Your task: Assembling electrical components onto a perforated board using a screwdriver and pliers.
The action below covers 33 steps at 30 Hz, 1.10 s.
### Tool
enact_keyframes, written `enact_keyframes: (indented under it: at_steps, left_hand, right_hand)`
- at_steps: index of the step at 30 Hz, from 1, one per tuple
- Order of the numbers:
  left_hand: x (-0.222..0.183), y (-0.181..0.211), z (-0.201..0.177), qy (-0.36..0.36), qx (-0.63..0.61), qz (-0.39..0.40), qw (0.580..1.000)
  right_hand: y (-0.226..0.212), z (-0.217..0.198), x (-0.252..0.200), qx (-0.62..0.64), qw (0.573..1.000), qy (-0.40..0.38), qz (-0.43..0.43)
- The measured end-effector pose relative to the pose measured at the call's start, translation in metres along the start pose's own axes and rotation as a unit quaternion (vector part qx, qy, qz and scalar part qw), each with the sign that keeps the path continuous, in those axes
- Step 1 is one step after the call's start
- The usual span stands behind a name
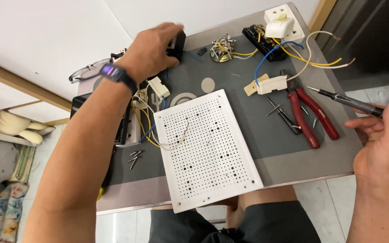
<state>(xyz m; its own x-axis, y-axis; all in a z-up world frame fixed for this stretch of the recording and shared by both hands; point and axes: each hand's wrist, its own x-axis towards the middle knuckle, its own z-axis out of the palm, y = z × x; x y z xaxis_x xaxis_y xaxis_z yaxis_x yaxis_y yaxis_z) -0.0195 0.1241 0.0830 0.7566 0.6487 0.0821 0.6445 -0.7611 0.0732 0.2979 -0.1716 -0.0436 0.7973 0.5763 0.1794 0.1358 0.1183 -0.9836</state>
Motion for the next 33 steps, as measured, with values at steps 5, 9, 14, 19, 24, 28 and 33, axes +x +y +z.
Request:
enact_keyframes:
  at_steps: [5, 9, 14, 19, 24, 28, 33]
  left_hand:
    - [-0.04, 0.029, -0.02, 0.21, 0.02, 0.146, 0.966]
    - [-0.09, 0.084, -0.033, 0.251, 0.063, 0.208, 0.943]
    - [-0.155, 0.119, -0.005, 0.255, 0.159, 0.248, 0.921]
    - [-0.184, 0.152, -0.006, 0.307, 0.126, 0.282, 0.9]
    - [-0.198, 0.161, 0.018, 0.293, 0.098, 0.244, 0.919]
    - [-0.19, 0.169, 0.029, 0.265, -0.012, 0.162, 0.951]
    - [-0.193, 0.155, 0.063, 0.18, -0.19, 0.067, 0.963]
  right_hand:
    - [-0.026, 0.008, -0.007, 0.011, 0.997, 0.025, 0.071]
    - [-0.028, 0.009, -0.009, 0.003, 0.999, 0.022, 0.033]
    - [-0.026, 0.012, -0.007, 0.005, 0.999, 0.034, 0.029]
    - [-0.025, 0.011, -0.008, -0.005, 0.999, 0.033, 0.007]
    - [-0.023, 0.011, -0.003, 0.049, 0.998, 0.045, 0.015]
    - [-0.034, 0.014, -0.009, 0.039, 0.998, 0.047, 0.019]
    - [-0.028, 0.012, -0.006, 0.039, 0.998, 0.043, 0.014]
